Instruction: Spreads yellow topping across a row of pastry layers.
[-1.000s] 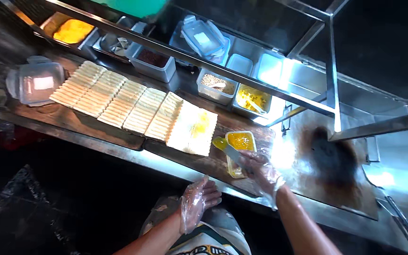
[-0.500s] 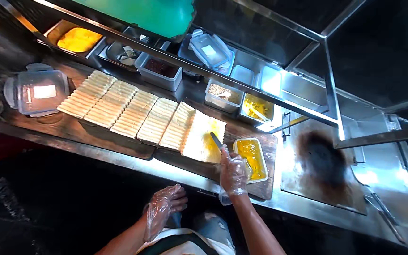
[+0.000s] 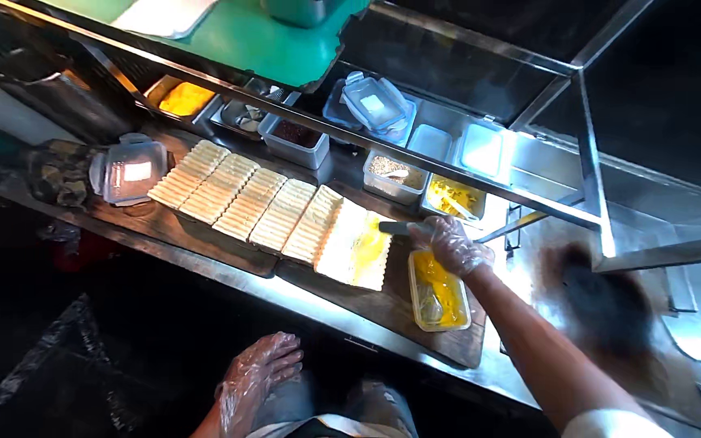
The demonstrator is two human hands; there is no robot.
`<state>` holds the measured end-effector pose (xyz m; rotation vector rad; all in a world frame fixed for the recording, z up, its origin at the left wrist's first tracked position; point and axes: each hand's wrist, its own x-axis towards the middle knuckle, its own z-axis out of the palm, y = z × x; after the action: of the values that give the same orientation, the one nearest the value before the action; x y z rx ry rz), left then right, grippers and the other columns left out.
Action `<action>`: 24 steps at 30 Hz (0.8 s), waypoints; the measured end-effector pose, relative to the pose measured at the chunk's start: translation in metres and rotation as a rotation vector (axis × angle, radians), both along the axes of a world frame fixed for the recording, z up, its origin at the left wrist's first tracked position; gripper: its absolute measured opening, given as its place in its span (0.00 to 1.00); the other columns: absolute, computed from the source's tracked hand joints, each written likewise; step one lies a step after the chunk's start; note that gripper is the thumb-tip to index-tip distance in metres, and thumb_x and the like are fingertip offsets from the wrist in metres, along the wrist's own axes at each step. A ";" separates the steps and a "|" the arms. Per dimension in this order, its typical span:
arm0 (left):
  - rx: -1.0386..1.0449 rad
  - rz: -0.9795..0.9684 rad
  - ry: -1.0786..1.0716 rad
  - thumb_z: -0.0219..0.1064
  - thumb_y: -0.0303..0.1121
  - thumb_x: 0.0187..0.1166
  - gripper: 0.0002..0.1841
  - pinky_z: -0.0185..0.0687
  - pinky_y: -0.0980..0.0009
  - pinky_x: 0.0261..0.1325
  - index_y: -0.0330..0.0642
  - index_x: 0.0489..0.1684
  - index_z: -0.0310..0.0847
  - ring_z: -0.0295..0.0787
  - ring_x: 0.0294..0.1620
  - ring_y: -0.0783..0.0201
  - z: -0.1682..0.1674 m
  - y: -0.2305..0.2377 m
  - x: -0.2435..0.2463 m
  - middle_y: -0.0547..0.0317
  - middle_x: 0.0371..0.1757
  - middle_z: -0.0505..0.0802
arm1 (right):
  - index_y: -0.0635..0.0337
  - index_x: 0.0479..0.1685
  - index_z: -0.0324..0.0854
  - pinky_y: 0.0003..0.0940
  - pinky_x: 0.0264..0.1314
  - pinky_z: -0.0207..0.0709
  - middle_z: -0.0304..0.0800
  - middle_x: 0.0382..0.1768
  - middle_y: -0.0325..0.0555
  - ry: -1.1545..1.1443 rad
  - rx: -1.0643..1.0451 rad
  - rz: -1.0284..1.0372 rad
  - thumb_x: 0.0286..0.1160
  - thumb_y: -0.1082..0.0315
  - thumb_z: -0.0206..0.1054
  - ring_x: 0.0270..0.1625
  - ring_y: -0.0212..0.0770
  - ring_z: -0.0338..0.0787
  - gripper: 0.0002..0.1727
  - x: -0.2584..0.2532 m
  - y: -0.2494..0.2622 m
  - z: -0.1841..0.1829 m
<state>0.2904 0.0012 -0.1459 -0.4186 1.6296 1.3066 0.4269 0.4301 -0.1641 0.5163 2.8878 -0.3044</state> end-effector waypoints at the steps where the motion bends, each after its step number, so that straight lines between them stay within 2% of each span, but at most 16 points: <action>1: -0.024 0.037 0.007 0.55 0.39 0.91 0.18 0.93 0.53 0.52 0.33 0.62 0.82 0.95 0.52 0.46 0.002 -0.004 0.006 0.41 0.58 0.93 | 0.27 0.79 0.77 0.64 0.72 0.74 0.84 0.71 0.54 0.014 -0.014 0.041 0.72 0.75 0.69 0.72 0.63 0.81 0.36 -0.010 0.005 0.001; 3: -0.048 0.100 0.017 0.53 0.39 0.92 0.19 0.92 0.52 0.53 0.32 0.63 0.80 0.95 0.53 0.46 0.003 -0.012 0.018 0.40 0.59 0.92 | 0.31 0.76 0.81 0.64 0.70 0.77 0.85 0.70 0.53 0.074 -0.056 0.120 0.73 0.74 0.70 0.72 0.63 0.82 0.32 -0.024 0.011 -0.003; 4: -0.053 0.123 0.023 0.52 0.39 0.92 0.19 0.92 0.52 0.54 0.32 0.64 0.79 0.95 0.54 0.45 0.004 -0.016 0.025 0.39 0.60 0.92 | 0.34 0.75 0.83 0.64 0.67 0.80 0.86 0.68 0.56 0.130 -0.061 0.141 0.73 0.74 0.69 0.70 0.65 0.84 0.30 -0.027 0.016 -0.011; 5: -0.056 0.142 0.026 0.52 0.39 0.92 0.19 0.92 0.52 0.54 0.32 0.65 0.78 0.94 0.54 0.46 0.004 -0.019 0.032 0.39 0.60 0.92 | 0.37 0.74 0.83 0.64 0.66 0.81 0.86 0.68 0.59 0.164 -0.063 0.110 0.75 0.72 0.69 0.69 0.66 0.84 0.28 -0.028 0.021 -0.017; 7: -0.042 0.167 0.024 0.51 0.39 0.93 0.19 0.92 0.51 0.55 0.32 0.67 0.77 0.94 0.55 0.45 0.002 -0.025 0.045 0.39 0.61 0.91 | 0.35 0.77 0.81 0.60 0.68 0.80 0.85 0.68 0.60 0.136 -0.078 0.013 0.82 0.64 0.64 0.70 0.63 0.83 0.24 -0.025 0.023 -0.011; 8: -0.030 0.179 0.022 0.51 0.39 0.93 0.19 0.92 0.51 0.56 0.32 0.67 0.77 0.94 0.56 0.45 0.001 -0.026 0.051 0.39 0.61 0.91 | 0.36 0.77 0.82 0.59 0.70 0.79 0.84 0.68 0.59 0.131 -0.113 -0.005 0.83 0.63 0.64 0.71 0.62 0.83 0.23 -0.020 0.019 -0.006; 11: -0.019 0.219 0.022 0.51 0.39 0.93 0.19 0.92 0.52 0.56 0.32 0.67 0.77 0.95 0.55 0.46 -0.002 -0.027 0.067 0.39 0.60 0.92 | 0.37 0.75 0.82 0.60 0.72 0.79 0.85 0.68 0.59 0.074 -0.139 0.019 0.81 0.68 0.65 0.72 0.62 0.83 0.24 -0.004 0.017 -0.015; 13: -0.029 0.223 0.023 0.51 0.38 0.93 0.19 0.92 0.52 0.55 0.32 0.67 0.77 0.95 0.54 0.46 -0.004 -0.023 0.074 0.39 0.60 0.92 | 0.36 0.77 0.81 0.61 0.74 0.76 0.84 0.69 0.60 0.060 -0.123 -0.031 0.82 0.66 0.64 0.73 0.63 0.81 0.25 0.001 0.021 -0.022; 16: -0.037 0.212 0.024 0.52 0.38 0.93 0.19 0.92 0.52 0.55 0.32 0.67 0.77 0.95 0.55 0.46 -0.006 -0.017 0.079 0.39 0.60 0.92 | 0.35 0.77 0.81 0.59 0.71 0.79 0.84 0.70 0.59 0.070 -0.146 -0.021 0.82 0.67 0.64 0.73 0.62 0.82 0.25 -0.010 0.013 -0.015; 18: -0.043 0.199 0.033 0.52 0.37 0.92 0.19 0.92 0.52 0.55 0.32 0.67 0.77 0.94 0.55 0.46 -0.005 -0.009 0.078 0.39 0.61 0.91 | 0.35 0.81 0.78 0.60 0.74 0.76 0.83 0.72 0.59 0.027 -0.155 -0.094 0.86 0.63 0.60 0.75 0.63 0.80 0.25 -0.016 0.015 -0.014; 21: -0.035 0.173 0.079 0.53 0.36 0.92 0.18 0.92 0.51 0.55 0.32 0.65 0.79 0.94 0.55 0.44 0.000 0.003 0.072 0.38 0.60 0.92 | 0.32 0.79 0.79 0.58 0.72 0.78 0.85 0.68 0.55 0.065 -0.170 -0.103 0.86 0.61 0.61 0.73 0.60 0.82 0.24 -0.007 0.015 -0.013; 24: -0.033 0.153 0.077 0.56 0.36 0.91 0.17 0.93 0.52 0.52 0.32 0.63 0.81 0.95 0.53 0.45 -0.003 0.014 0.063 0.39 0.58 0.93 | 0.30 0.81 0.77 0.57 0.76 0.76 0.86 0.67 0.56 0.039 -0.167 -0.205 0.87 0.60 0.60 0.75 0.58 0.81 0.24 0.010 0.006 -0.005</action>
<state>0.3538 0.0151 -0.1493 -0.5281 1.7129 1.4261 0.4367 0.4361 -0.1693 0.7844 2.8156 -0.5872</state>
